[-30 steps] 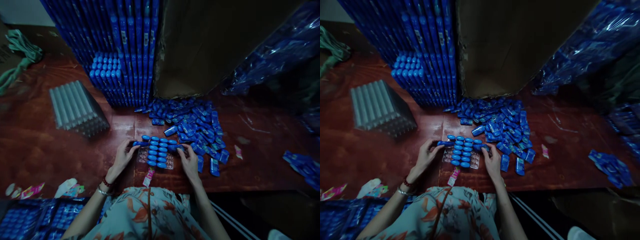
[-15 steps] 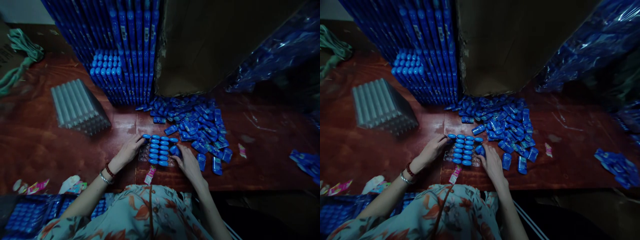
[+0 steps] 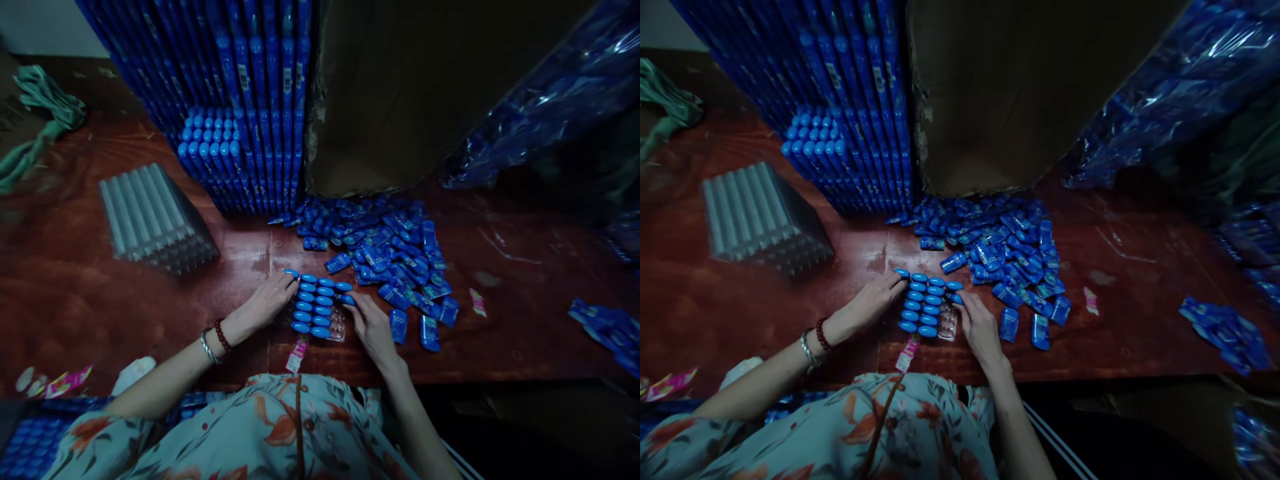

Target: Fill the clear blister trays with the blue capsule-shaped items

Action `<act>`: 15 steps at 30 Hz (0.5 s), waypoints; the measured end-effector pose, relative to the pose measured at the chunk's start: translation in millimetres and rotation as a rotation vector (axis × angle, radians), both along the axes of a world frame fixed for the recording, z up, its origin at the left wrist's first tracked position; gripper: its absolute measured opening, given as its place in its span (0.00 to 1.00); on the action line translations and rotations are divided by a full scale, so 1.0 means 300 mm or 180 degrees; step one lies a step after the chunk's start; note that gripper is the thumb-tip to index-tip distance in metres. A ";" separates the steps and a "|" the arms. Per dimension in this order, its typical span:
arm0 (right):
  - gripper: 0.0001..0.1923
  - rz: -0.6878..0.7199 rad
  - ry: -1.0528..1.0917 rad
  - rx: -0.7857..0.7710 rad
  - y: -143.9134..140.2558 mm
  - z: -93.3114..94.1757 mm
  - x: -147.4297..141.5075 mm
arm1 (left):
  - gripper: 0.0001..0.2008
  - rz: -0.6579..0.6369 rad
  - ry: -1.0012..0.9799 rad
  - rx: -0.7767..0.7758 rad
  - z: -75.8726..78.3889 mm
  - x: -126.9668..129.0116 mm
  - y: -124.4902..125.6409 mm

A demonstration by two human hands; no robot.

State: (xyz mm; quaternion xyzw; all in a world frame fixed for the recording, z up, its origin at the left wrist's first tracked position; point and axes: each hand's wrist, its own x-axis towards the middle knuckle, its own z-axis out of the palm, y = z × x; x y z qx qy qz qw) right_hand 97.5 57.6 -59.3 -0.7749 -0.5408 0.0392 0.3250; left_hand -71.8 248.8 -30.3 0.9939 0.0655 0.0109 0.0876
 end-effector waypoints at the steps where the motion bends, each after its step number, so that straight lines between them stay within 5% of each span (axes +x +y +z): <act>1: 0.15 0.0067 -0.0257 -0.0235 0.005 0.003 0.001 | 0.09 0.0061 -0.0164 -0.0057 -0.015 -0.012 0.003; 4: 0.19 0.0233 -0.0945 -0.1084 0.027 0.041 -0.002 | 0.12 0.0207 -0.0718 -0.0167 -0.042 -0.045 0.017; 8: 0.23 0.0297 -0.1220 -0.1823 0.071 0.120 -0.018 | 0.12 0.0365 -0.1181 -0.0277 -0.006 -0.026 0.066; 11: 0.24 0.0326 -0.1263 -0.2182 0.097 0.161 -0.027 | 0.15 0.0449 -0.1234 -0.0377 0.026 0.069 0.135; 15: 0.25 0.0315 -0.1312 -0.2418 0.116 0.175 -0.032 | 0.09 0.0418 -0.0630 -0.0465 0.000 0.258 0.218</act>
